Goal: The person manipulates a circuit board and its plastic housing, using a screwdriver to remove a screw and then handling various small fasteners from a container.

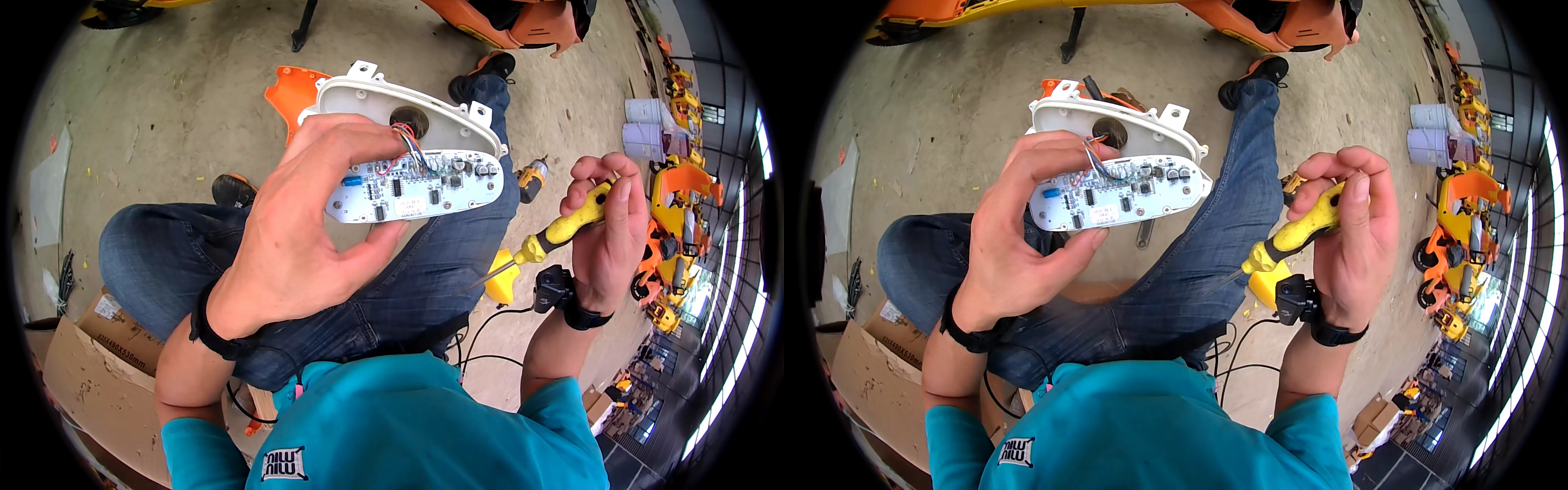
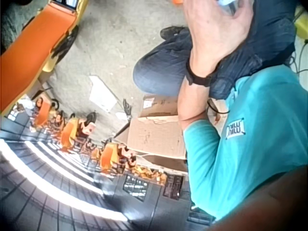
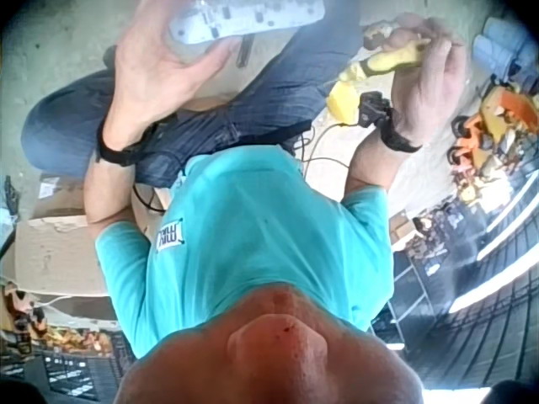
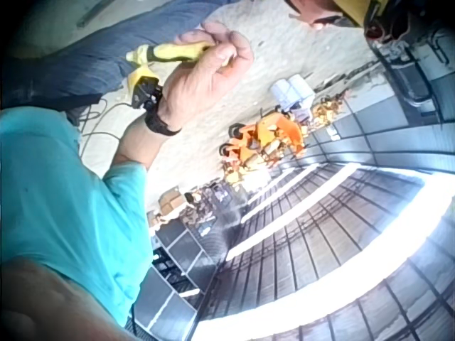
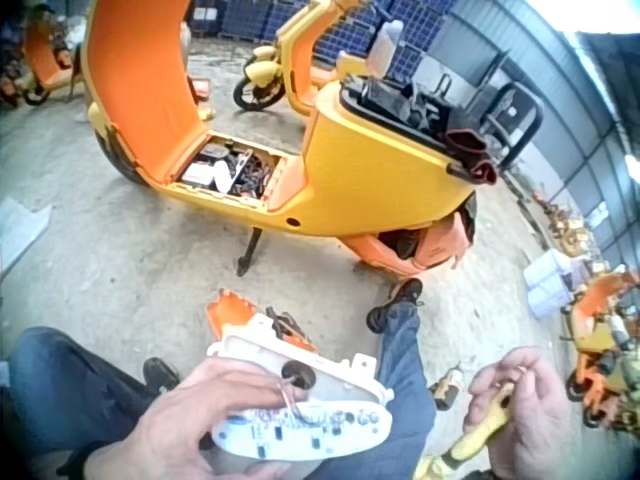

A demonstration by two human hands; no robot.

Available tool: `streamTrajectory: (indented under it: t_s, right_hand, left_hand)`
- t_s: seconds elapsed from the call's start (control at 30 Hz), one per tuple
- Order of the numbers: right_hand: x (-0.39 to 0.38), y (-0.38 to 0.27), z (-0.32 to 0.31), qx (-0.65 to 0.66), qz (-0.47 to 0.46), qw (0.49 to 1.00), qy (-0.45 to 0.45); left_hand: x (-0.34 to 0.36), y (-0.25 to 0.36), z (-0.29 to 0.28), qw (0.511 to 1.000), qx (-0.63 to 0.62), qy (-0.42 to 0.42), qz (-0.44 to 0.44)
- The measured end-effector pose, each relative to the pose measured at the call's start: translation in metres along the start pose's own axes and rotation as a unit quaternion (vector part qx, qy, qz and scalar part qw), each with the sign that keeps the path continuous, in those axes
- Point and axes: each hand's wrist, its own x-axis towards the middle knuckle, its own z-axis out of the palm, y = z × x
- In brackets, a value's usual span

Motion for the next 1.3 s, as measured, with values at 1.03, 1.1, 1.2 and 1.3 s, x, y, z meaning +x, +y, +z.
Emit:
streamTrajectory:
  t_s: [1.03, 1.1, 1.2, 1.3]
  right_hand:
    - [0.018, 0.02, -0.025, 0.389, 0.007, 0.921, -0.029]
    - [0.012, 0.031, -0.01, 0.341, 0.054, 0.938, -0.005]
    - [0.019, 0.025, -0.023, 0.372, 0.063, 0.91, -0.173]
    - [0.016, 0.015, -0.019, 0.406, 0.074, 0.896, -0.165]
  left_hand:
    - [-0.003, -0.003, -0.006, 0.999, 0.016, 0.033, -0.028]
    - [-0.002, 0.001, -0.005, 0.999, 0.014, 0.033, -0.028]
    - [-0.007, -0.001, -0.006, 0.999, 0.012, 0.038, -0.032]
    - [-0.007, 0.0, -0.008, 0.998, 0.024, 0.045, -0.041]
